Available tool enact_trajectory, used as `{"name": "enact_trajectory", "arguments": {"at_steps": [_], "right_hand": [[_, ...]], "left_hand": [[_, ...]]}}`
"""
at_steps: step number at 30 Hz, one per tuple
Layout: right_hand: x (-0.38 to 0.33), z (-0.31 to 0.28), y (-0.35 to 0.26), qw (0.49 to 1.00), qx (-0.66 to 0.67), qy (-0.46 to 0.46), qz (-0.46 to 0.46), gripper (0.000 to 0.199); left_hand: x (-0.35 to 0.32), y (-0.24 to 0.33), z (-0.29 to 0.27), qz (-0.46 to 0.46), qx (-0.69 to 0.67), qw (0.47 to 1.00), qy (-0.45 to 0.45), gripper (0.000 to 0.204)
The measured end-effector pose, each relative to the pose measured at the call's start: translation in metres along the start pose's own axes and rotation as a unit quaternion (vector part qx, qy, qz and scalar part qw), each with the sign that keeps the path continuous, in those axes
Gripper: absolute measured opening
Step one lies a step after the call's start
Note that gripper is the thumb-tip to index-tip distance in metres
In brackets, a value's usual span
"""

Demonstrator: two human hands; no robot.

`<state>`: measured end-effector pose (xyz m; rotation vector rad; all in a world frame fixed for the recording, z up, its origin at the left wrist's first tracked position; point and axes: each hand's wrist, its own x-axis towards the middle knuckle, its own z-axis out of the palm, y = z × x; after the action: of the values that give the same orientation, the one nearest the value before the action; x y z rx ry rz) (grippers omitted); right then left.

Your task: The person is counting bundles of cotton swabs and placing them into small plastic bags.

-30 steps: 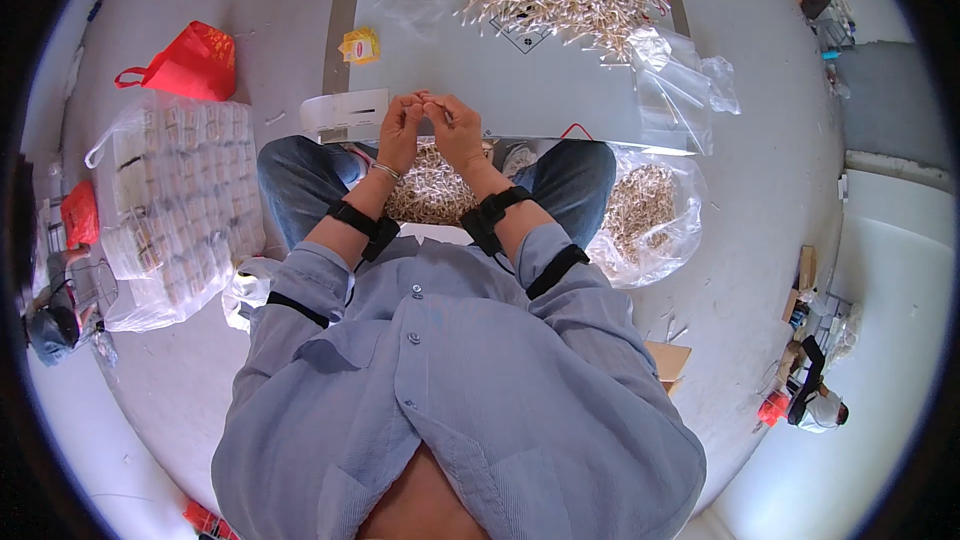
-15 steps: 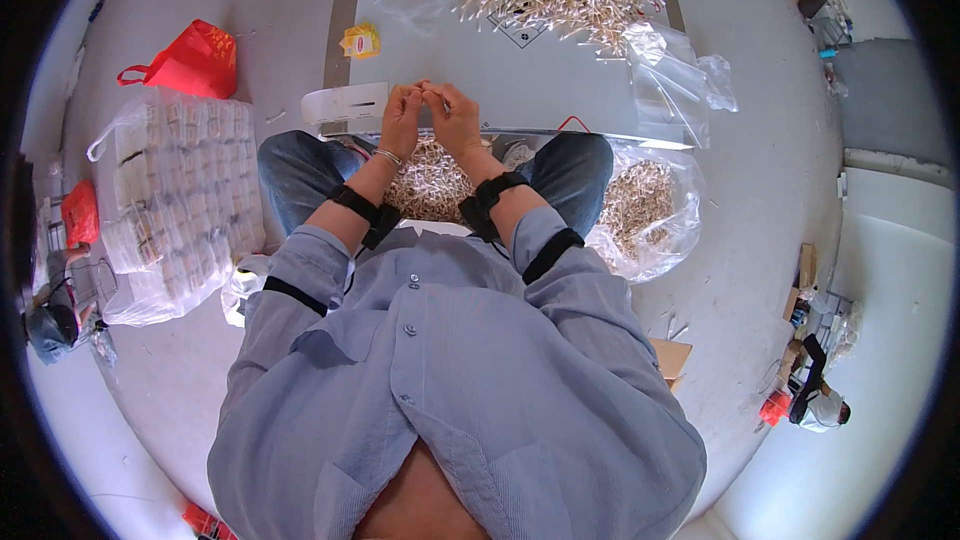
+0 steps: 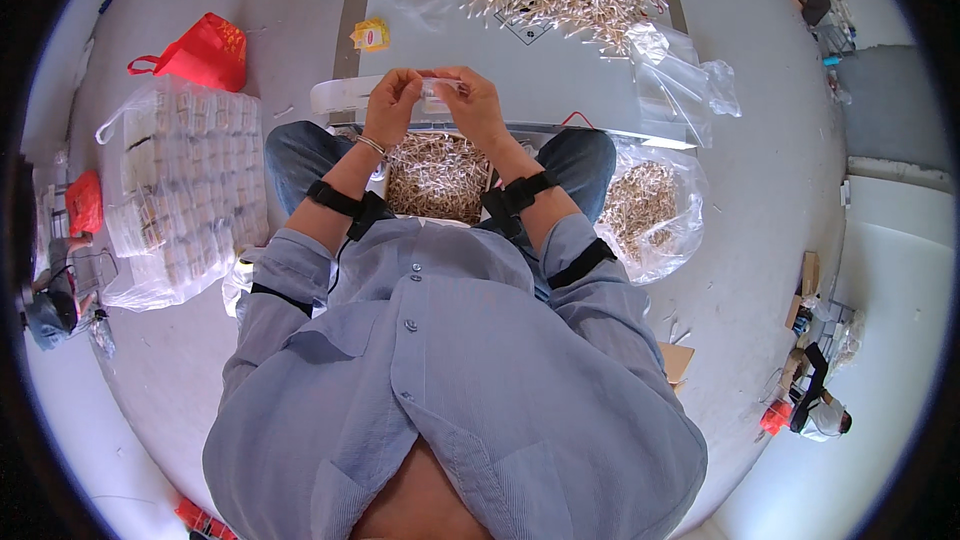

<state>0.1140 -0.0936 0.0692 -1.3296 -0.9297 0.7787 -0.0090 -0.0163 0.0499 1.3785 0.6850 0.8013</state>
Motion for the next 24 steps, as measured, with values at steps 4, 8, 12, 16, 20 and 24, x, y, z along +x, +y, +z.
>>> {"name": "enact_trajectory", "arguments": {"at_steps": [4,8,12,16,20,24], "right_hand": [[0.007,-0.004,0.0,0.997,-0.069,-0.014,-0.041,0.006],[0.011,-0.008,-0.001,0.991,-0.123,0.0,-0.057,0.004],[0.01,-0.01,-0.005,0.998,-0.068,-0.001,-0.017,0.005],[0.008,-0.011,-0.019,0.998,0.053,0.011,0.026,0.01],[0.008,-0.024,-0.011,0.999,0.009,-0.027,0.026,0.012],[0.009,-0.021,-0.012,1.0,0.016,-0.025,0.001,0.009]], "left_hand": [[0.001,0.016,0.004,0.036,0.103,0.994,0.005,0.008],[0.006,0.007,0.003,0.066,0.137,0.988,-0.013,0.009],[0.007,0.01,0.01,0.035,-0.028,0.998,-0.043,0.01],[0.009,0.012,0.005,0.046,0.041,0.997,-0.046,0.011],[0.011,0.017,0.008,0.029,0.003,0.999,-0.039,0.012],[0.012,0.016,0.007,0.043,-0.005,0.998,-0.048,0.013]]}}
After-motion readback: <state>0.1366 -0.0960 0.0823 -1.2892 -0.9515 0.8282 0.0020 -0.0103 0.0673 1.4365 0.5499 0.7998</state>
